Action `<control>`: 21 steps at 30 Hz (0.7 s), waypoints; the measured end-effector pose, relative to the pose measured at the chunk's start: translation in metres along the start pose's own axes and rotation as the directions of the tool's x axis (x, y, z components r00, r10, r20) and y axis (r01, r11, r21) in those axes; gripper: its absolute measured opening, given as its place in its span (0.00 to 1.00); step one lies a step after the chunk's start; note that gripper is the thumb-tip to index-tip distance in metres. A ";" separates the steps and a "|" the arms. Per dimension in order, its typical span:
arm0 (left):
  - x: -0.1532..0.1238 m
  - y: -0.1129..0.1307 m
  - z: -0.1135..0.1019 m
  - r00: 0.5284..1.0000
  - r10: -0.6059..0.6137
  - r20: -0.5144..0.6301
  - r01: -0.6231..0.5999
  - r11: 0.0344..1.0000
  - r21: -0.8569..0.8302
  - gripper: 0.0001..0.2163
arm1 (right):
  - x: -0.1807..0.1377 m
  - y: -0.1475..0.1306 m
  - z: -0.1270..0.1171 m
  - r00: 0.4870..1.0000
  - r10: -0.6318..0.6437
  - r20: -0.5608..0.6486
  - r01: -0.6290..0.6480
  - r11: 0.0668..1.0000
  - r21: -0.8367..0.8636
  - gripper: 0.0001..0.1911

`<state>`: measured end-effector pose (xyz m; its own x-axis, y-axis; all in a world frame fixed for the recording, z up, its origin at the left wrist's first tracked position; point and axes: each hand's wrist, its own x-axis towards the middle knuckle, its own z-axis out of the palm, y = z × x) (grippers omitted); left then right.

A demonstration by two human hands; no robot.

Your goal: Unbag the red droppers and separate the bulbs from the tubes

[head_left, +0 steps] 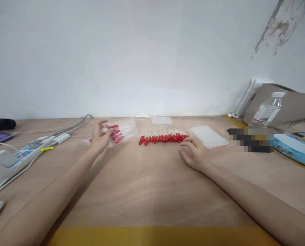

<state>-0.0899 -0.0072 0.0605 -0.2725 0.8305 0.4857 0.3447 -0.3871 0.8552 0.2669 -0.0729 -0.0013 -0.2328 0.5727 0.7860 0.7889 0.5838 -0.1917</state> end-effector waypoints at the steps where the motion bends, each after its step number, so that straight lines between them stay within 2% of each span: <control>1: -0.010 0.006 0.009 0.995 -0.014 0.094 0.021 0.997 -0.071 0.21 | -0.001 -0.005 0.000 0.999 -0.034 0.028 0.033 0.999 0.042 0.11; 4: -0.047 0.018 0.037 0.930 -0.047 0.365 0.103 0.986 -0.133 0.22 | -0.003 -0.018 -0.003 0.978 -0.158 0.137 0.139 0.981 0.138 0.25; 6: -0.071 0.021 0.054 0.867 -0.103 0.487 0.223 0.955 -0.196 0.21 | -0.003 -0.026 -0.006 0.937 -0.260 0.234 0.215 0.955 0.203 0.32; 8: -0.090 0.021 0.067 0.800 -0.153 0.581 0.346 0.908 -0.237 0.21 | -0.003 -0.031 -0.007 0.893 -0.325 0.311 0.253 0.935 0.249 0.33; 11: -0.103 0.019 0.080 0.766 -0.189 0.614 0.430 0.861 -0.272 0.23 | -0.004 -0.034 -0.005 0.876 -0.293 0.383 0.206 0.945 0.253 0.29; 14: -0.102 0.018 0.084 0.742 -0.271 0.613 0.533 0.794 -0.293 0.29 | -0.005 -0.033 -0.002 0.873 -0.208 0.440 0.104 0.963 0.248 0.25; 16: -0.097 0.019 0.081 0.677 -0.366 0.638 0.627 0.741 -0.240 0.29 | -0.006 -0.032 -0.001 0.866 -0.164 0.472 0.052 0.969 0.240 0.25; 19: -0.089 0.020 0.070 0.553 -0.460 0.695 0.721 0.682 -0.123 0.22 | -0.005 -0.030 -0.001 0.857 -0.131 0.498 0.021 0.975 0.220 0.24; 21: -0.085 0.021 0.062 0.506 -0.493 0.708 0.752 0.654 -0.082 0.20 | -0.005 -0.029 -0.001 0.855 -0.126 0.503 0.018 0.977 0.214 0.23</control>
<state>-0.0042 -0.0611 0.0256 0.3284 0.8944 -0.3037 -0.0536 0.3387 0.9394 0.2456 -0.0937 0.0007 -0.5846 0.7053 0.4009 0.6443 0.7040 -0.2989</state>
